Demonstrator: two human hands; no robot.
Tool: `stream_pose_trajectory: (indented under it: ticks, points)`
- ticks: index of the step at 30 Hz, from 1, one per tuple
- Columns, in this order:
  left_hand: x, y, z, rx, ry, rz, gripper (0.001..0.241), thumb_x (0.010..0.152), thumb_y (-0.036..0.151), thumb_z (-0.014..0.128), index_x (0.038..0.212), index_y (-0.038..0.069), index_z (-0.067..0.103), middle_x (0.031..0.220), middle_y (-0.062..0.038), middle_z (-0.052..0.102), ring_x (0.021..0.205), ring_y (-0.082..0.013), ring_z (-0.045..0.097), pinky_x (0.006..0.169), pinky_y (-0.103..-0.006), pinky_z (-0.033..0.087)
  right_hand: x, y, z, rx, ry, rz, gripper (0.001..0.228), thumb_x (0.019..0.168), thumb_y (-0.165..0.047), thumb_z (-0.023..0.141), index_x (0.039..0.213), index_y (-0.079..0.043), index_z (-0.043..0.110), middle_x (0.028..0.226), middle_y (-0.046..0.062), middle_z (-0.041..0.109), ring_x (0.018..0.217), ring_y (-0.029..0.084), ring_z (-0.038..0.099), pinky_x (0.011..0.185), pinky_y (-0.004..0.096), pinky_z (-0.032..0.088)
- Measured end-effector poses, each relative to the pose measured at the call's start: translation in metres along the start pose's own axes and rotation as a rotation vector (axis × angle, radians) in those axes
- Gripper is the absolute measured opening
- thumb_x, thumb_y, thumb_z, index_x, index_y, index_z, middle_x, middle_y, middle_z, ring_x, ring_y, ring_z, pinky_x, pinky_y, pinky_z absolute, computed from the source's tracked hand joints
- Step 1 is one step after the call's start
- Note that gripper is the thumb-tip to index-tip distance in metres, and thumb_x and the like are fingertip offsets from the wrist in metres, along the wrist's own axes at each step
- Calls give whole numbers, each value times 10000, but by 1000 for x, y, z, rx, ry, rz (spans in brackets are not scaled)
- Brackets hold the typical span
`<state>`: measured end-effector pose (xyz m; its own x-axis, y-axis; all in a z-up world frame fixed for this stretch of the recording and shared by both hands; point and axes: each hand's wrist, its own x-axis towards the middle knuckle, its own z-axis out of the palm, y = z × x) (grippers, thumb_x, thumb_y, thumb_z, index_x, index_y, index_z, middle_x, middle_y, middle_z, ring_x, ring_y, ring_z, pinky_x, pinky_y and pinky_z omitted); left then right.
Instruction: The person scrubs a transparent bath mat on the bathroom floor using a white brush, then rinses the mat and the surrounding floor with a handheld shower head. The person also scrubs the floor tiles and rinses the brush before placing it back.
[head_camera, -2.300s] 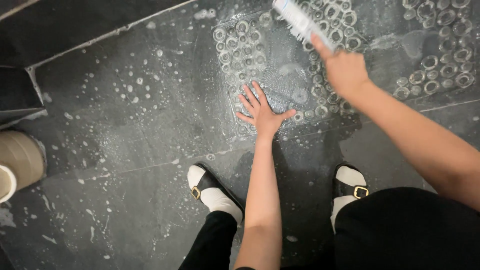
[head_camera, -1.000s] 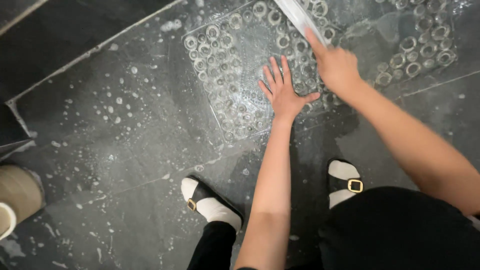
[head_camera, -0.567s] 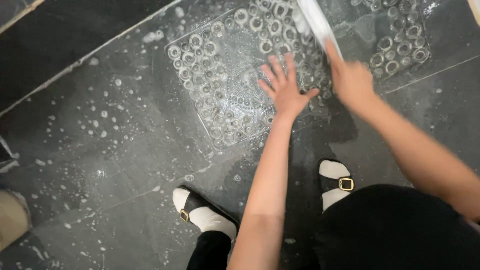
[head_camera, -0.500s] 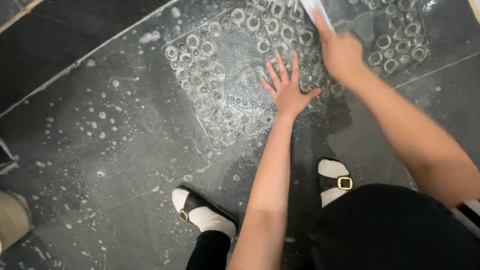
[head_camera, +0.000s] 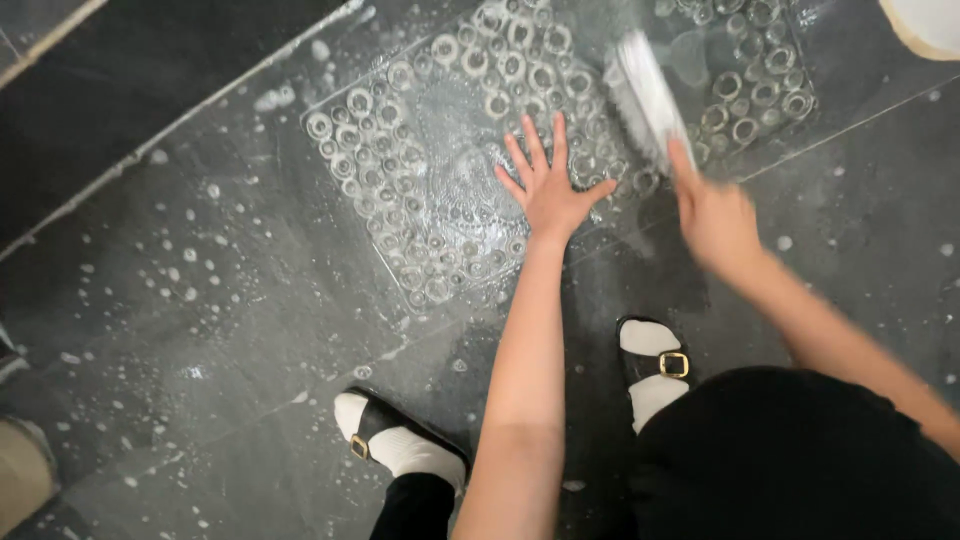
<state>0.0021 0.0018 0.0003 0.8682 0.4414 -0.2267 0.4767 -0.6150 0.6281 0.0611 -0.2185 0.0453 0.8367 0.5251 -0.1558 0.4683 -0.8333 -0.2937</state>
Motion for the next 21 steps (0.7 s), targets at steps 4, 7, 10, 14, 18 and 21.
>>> stream_pose_trajectory:
  ticks: [4, 7, 10, 14, 18, 21]
  points:
    - [0, -4, 4, 43, -26, -13, 1354, 577, 660, 888, 1628, 337, 98, 1726, -104, -112, 1591, -389, -138, 1213, -666, -117, 124, 31, 21, -141, 246, -178, 576, 1153, -163, 565, 1695, -222, 379, 751, 239, 650, 651, 456, 634, 596, 578, 505]
    - [0, -1, 2, 45, -42, -16, 1372, 569, 679, 887, 1627, 339, 82, 1723, -113, -117, 1583, -395, -159, 1202, -667, -135, 168, 41, 30, -182, 284, -106, 547, 1148, -196, 584, 1648, -335, 414, 793, 240, 664, 700, 455, 651, 629, 567, 537]
    - [4, 1, -3, 60, -87, -48, 1388, 561, 691, 889, 1625, 338, 70, 1721, -121, -126, 1573, -400, -185, 1186, -670, -153, 98, 24, 1, -113, 199, -98, 667, 1116, -146, 568, 1727, -281, 336, 760, 290, 623, 648, 461, 637, 590, 552, 535]
    - [3, 12, -9, 48, -122, -56, 1389, 569, 675, 896, 1630, 327, 70, 1722, -118, -128, 1573, -398, -189, 1187, -672, -153, -16, 20, 1, -62, 4, 29, 780, 995, -108, 568, 1695, -326, 300, 746, 244, 648, 639, 469, 649, 612, 595, 534]
    - [18, 45, 0, 129, -166, -146, 1376, 643, 575, 908, 1659, 240, 42, 1712, -174, -164, 1562, -426, -206, 1157, -708, -139, -8, 36, -6, -58, -25, 89, 740, 1025, -125, 574, 1689, -297, 294, 674, 225, 627, 589, 447, 642, 584, 584, 535]
    - [37, 63, 24, 155, -125, -65, 1342, 677, 549, 903, 1649, 196, 47, 1711, -182, -143, 1570, -425, -182, 1175, -712, -134, 78, 63, 0, -75, 156, -18, 593, 1077, -105, 576, 1633, -207, 396, 705, 232, 623, 602, 438, 633, 584, 563, 530]
